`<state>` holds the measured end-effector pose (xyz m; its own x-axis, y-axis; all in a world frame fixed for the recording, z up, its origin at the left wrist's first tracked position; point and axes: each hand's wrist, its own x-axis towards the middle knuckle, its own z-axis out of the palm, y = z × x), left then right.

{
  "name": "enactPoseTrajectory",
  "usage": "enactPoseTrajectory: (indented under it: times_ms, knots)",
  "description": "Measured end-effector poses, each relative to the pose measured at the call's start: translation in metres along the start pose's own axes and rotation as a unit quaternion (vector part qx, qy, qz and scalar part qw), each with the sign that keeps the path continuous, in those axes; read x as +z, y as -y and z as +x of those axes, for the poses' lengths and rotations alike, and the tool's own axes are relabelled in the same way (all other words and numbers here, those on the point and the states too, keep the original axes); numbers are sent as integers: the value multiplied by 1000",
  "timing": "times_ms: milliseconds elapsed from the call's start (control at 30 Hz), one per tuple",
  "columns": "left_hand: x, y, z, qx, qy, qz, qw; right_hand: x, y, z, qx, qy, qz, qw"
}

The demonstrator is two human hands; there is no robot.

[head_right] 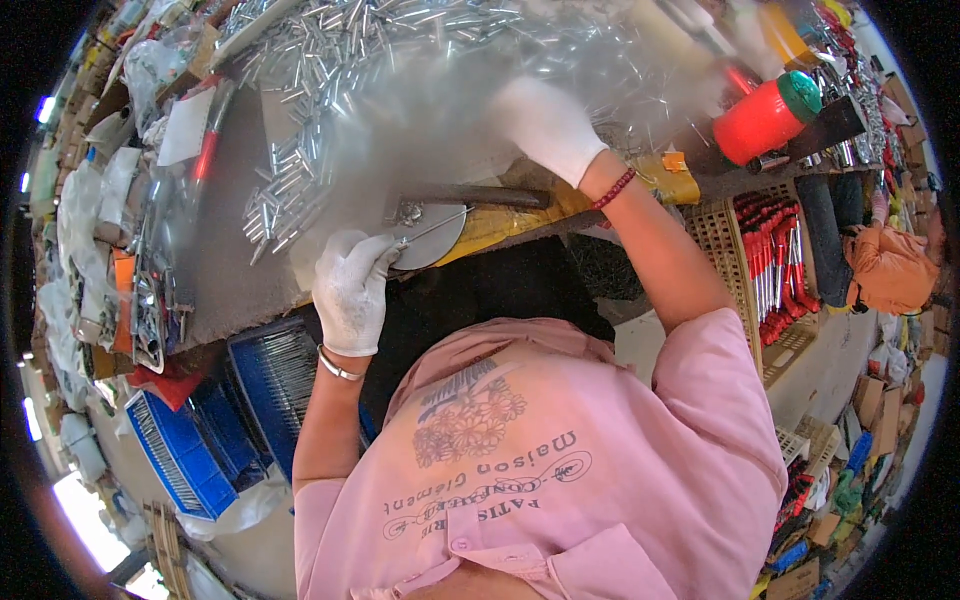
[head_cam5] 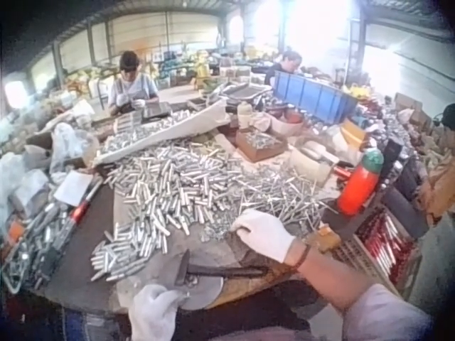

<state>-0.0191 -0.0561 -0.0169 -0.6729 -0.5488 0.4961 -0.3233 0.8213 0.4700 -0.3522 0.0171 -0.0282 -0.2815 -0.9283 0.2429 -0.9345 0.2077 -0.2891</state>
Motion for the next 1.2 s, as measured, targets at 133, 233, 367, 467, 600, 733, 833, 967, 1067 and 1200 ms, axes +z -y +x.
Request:
enactPoseTrajectory:
  times_ms: [133,233,367,467,600,733,833,967,1067,1200]
  knots:
    - [1,0,0,6,-14,0,1000,-7,-3,-3,42,-26,35,998]
    - [0,1,0,12,-7,3,1000,-3,2,-8,16,1,-25,1000]
    - [0,0,0,7,-7,7,1000,-3,28,-5,81,26,-19,996]
    - [-2,-2,0,8,-14,-14,1000,1,29,-7,65,-9,28,997]
    - [0,3,-2,11,-11,1,1000,-3,33,-3,48,-19,46,998]
    - [1,7,-1,6,14,15,1000,-17,90,-23,-42,-2,207,977]
    - [0,7,1,15,-1,-7,1000,-12,124,-37,-120,-2,226,967]
    - [2,9,-2,-3,10,-30,999,0,136,-37,-142,17,201,969]
    - [3,10,-3,19,-19,-29,999,-2,137,-36,-143,45,189,970]
    - [4,10,-5,12,-19,-24,999,-3,140,-35,-163,50,180,969]
